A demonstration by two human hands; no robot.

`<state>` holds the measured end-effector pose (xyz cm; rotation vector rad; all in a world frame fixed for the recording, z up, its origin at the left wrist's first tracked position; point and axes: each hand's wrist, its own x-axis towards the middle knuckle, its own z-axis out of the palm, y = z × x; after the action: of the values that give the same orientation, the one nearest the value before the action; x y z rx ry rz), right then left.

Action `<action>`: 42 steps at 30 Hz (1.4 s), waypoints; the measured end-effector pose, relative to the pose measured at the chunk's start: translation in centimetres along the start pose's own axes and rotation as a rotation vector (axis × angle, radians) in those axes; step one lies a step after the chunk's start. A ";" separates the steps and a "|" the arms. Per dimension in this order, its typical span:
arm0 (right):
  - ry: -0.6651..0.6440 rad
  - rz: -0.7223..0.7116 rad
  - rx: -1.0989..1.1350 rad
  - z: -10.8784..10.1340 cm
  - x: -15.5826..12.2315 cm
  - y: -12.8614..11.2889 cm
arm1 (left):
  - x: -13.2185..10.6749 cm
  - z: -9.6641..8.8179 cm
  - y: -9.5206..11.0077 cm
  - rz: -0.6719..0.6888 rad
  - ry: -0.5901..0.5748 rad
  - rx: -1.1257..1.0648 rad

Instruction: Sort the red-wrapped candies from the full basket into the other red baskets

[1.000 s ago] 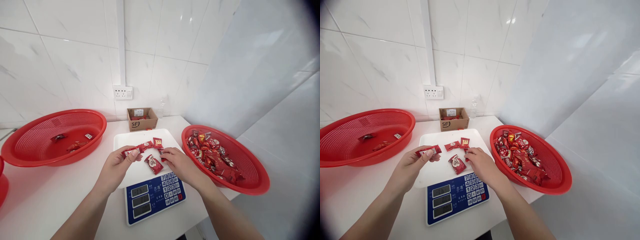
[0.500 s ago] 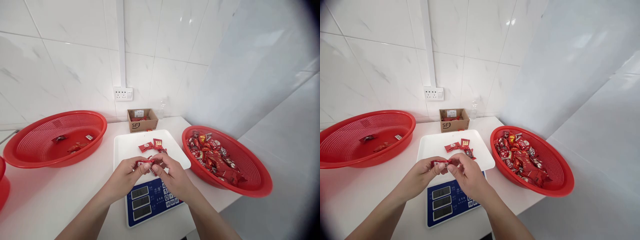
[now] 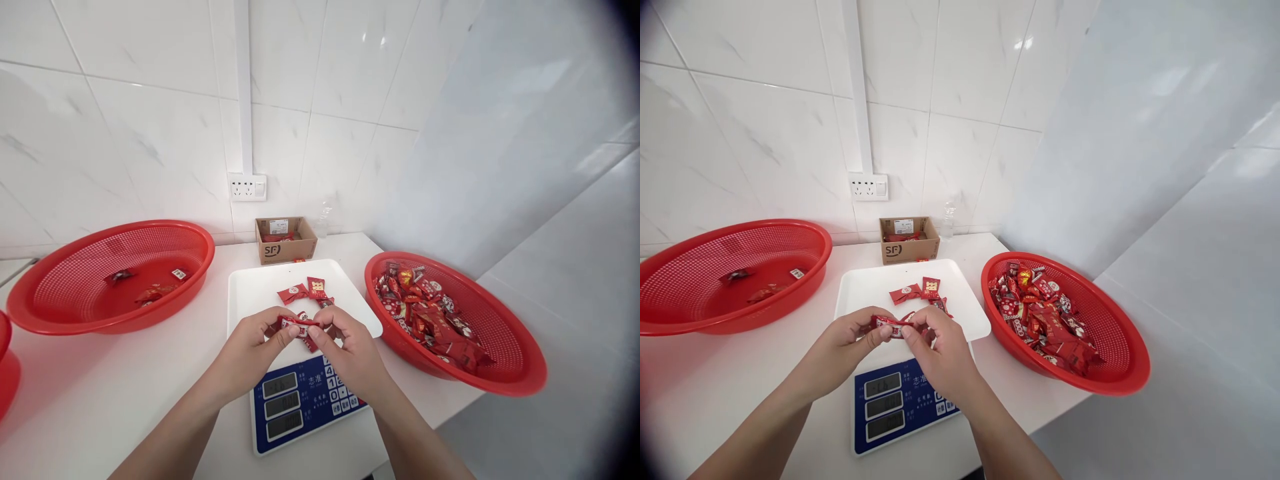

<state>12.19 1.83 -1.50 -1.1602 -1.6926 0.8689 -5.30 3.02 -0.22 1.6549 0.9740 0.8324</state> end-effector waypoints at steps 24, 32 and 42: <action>-0.158 -0.044 -0.182 0.8 -0.4 0.1 | -0.3 0.6 0.2 0.026 -0.124 -0.025; -0.207 -0.091 -0.264 1.2 -0.5 -0.1 | -0.1 1.2 0.0 0.019 -0.013 0.023; -0.174 -0.193 -0.213 1.4 -0.5 0.1 | -0.1 0.9 0.0 -0.017 -0.055 0.006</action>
<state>11.05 1.30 -2.19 -1.0620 -2.0429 0.6987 -4.50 2.59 -0.42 1.6640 0.9525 0.7697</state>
